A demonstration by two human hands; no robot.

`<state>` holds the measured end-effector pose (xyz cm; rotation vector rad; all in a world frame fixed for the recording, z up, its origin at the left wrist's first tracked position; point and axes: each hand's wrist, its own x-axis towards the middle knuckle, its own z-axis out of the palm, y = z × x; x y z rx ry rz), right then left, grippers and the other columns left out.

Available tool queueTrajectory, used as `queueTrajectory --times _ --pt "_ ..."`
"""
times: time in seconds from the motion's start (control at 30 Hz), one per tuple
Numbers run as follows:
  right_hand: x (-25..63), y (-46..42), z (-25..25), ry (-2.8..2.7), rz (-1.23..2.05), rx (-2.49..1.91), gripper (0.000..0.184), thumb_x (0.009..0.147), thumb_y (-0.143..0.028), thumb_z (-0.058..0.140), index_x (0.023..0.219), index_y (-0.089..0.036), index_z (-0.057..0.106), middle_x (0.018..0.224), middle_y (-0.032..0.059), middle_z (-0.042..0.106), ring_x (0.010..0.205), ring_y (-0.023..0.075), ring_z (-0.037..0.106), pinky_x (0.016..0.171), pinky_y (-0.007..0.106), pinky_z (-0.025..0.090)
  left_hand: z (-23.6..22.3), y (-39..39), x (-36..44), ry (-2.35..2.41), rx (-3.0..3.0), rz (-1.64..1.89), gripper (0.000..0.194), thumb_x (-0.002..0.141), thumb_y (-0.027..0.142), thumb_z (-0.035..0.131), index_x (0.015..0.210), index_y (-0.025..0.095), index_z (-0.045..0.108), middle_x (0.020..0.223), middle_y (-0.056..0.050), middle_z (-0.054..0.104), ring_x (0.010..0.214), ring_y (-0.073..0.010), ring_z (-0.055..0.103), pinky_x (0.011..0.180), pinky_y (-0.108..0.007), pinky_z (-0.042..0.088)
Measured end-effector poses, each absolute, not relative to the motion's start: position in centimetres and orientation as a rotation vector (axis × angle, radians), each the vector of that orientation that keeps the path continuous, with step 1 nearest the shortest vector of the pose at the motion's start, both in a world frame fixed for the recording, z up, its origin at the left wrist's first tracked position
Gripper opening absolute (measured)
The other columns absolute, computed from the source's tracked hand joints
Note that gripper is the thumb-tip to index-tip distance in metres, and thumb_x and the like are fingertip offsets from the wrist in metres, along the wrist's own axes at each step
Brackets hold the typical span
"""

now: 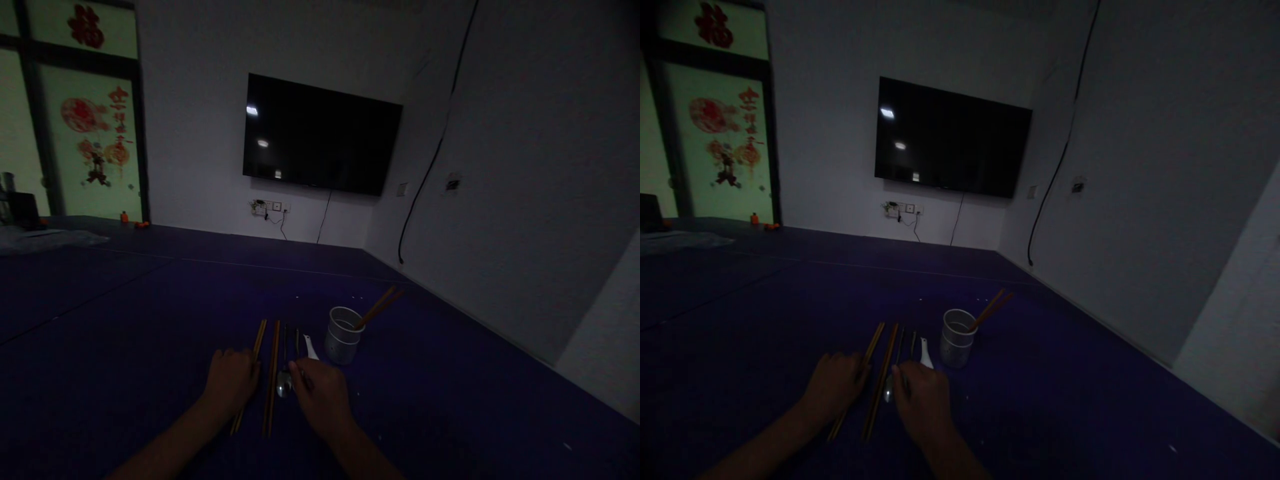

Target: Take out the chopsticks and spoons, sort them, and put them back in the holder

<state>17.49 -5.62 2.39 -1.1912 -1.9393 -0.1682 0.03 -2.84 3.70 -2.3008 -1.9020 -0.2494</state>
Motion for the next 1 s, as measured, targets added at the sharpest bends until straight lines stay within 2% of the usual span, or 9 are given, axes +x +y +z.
queueTrajectory --times 0.43,1.0 --pt "17.2 -5.6 2.3 -1.939 -0.151 -1.176 0.046 0.097 -0.037 0.032 0.062 -0.019 0.057 0.057 -0.0006 0.060 0.051 0.0101 0.054 0.051 0.024 0.027 4.3 -1.9 -0.7 -2.022 -2.401 -0.100 0.028 0.084 0.027 0.044 0.090 0.015 0.069 0.089 -0.015 0.071 0.088 -0.0262 0.067 0.080 -0.036 0.045" --pt "17.3 -5.6 2.4 -1.939 -0.151 -1.166 0.044 0.097 -0.036 0.034 0.063 -0.019 0.056 0.057 -0.0007 0.060 0.050 0.0097 0.054 0.052 0.024 0.027 4.2 -2.1 -0.8 -1.981 -2.394 -0.129 0.030 0.085 0.027 0.040 0.086 0.015 0.068 0.087 -0.012 0.072 0.084 -0.0252 0.068 0.075 -0.034 0.046"
